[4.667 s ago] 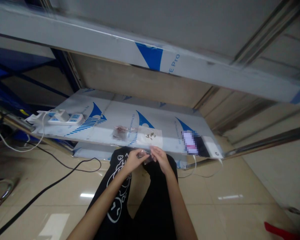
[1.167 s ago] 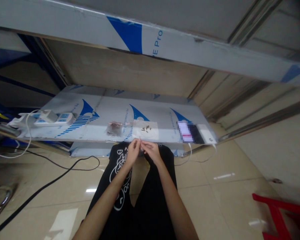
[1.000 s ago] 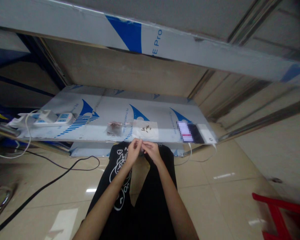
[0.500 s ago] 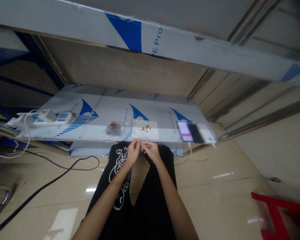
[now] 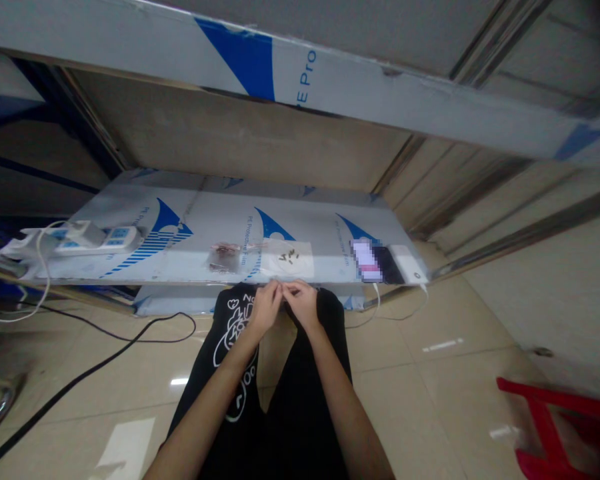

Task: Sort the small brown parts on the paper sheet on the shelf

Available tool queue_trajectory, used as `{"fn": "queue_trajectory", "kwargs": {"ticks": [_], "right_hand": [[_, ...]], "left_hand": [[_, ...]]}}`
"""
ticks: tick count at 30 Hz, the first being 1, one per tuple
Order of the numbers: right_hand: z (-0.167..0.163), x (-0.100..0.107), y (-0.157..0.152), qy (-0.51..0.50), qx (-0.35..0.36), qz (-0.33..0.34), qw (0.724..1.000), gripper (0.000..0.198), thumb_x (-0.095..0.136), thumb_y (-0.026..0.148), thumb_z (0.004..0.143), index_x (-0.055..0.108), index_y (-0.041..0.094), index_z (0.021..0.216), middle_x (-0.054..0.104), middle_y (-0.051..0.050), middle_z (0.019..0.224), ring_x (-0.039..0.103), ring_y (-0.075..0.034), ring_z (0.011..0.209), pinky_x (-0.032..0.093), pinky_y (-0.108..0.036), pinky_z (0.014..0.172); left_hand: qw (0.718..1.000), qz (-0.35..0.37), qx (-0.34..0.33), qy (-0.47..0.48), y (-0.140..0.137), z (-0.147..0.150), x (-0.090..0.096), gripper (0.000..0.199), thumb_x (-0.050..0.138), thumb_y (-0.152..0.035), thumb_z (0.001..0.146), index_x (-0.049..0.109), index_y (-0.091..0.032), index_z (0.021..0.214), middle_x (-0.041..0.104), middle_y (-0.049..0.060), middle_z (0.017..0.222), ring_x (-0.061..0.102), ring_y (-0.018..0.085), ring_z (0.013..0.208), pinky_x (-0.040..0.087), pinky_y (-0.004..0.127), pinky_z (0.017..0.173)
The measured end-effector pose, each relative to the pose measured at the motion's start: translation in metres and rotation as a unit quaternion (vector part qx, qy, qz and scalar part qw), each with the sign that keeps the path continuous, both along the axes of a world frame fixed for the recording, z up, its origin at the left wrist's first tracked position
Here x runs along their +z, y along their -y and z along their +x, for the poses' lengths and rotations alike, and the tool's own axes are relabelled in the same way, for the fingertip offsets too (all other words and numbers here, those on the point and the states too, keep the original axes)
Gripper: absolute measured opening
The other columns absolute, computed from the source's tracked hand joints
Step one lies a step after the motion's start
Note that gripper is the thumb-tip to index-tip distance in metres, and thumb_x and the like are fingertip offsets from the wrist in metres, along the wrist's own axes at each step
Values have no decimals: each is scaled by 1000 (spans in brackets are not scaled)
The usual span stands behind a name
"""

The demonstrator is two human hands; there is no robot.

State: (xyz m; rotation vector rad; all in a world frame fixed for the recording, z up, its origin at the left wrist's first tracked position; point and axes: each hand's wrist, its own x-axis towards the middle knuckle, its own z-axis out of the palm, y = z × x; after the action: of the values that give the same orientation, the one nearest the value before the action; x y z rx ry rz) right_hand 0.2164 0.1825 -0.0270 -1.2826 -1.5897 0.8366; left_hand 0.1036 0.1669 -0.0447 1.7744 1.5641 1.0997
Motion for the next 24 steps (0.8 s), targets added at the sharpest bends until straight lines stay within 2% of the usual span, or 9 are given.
{"fn": "queue_trajectory", "kwargs": {"ticks": [3,10,12,15,18,21,24], "right_hand": [[1,-1,-2,14,-23,11,1000,14,55,24,72,67,19,67,62,-2,66,57,-14,58,46,-26,59],[7,0,-6,29,-126,19,991,14,55,26,72,64,18,65,60,-2,64,55,-14,57,45,-26,60],[7,0,-6,25,-113,9,993,15,54,27,72,64,18,68,60,-3,66,54,-14,57,46,-26,60],[5,-3,-4,8,-39,-25,999,15,56,28,71,64,18,79,62,-2,72,55,-13,58,46,-25,58],[3,-6,-4,5,10,-51,999,27,59,28,68,61,20,93,63,-2,79,57,-13,61,48,-25,61],[5,-7,-7,-6,-9,-58,998,32,57,24,67,60,20,99,63,-3,83,58,-14,66,48,-26,64],[8,-7,-11,-64,-32,-82,994,33,53,20,67,59,18,99,62,-7,93,59,-17,76,48,-26,63]], "left_hand": [[1000,17,-2,-22,-1,-1,0,22,34,-22,84,48,-19,67,49,-1,64,47,14,62,32,25,61],[997,29,8,-74,2,-3,3,16,37,-18,80,46,-19,67,49,-1,65,46,14,64,31,27,64],[996,31,19,-76,2,-3,4,16,37,-19,80,45,-19,66,49,0,66,47,15,66,31,27,65],[997,33,19,-60,1,-3,2,16,37,-20,81,45,-20,67,49,0,67,47,15,67,32,27,65],[998,34,16,-40,1,-4,2,16,38,-20,80,46,-20,66,50,0,66,47,15,67,32,27,65],[998,32,36,-40,2,-5,5,16,40,-20,79,48,-19,65,51,0,66,48,15,68,31,28,67],[996,28,75,-32,4,-5,10,14,42,-19,78,51,-19,68,57,1,75,52,16,77,31,31,75]]}}
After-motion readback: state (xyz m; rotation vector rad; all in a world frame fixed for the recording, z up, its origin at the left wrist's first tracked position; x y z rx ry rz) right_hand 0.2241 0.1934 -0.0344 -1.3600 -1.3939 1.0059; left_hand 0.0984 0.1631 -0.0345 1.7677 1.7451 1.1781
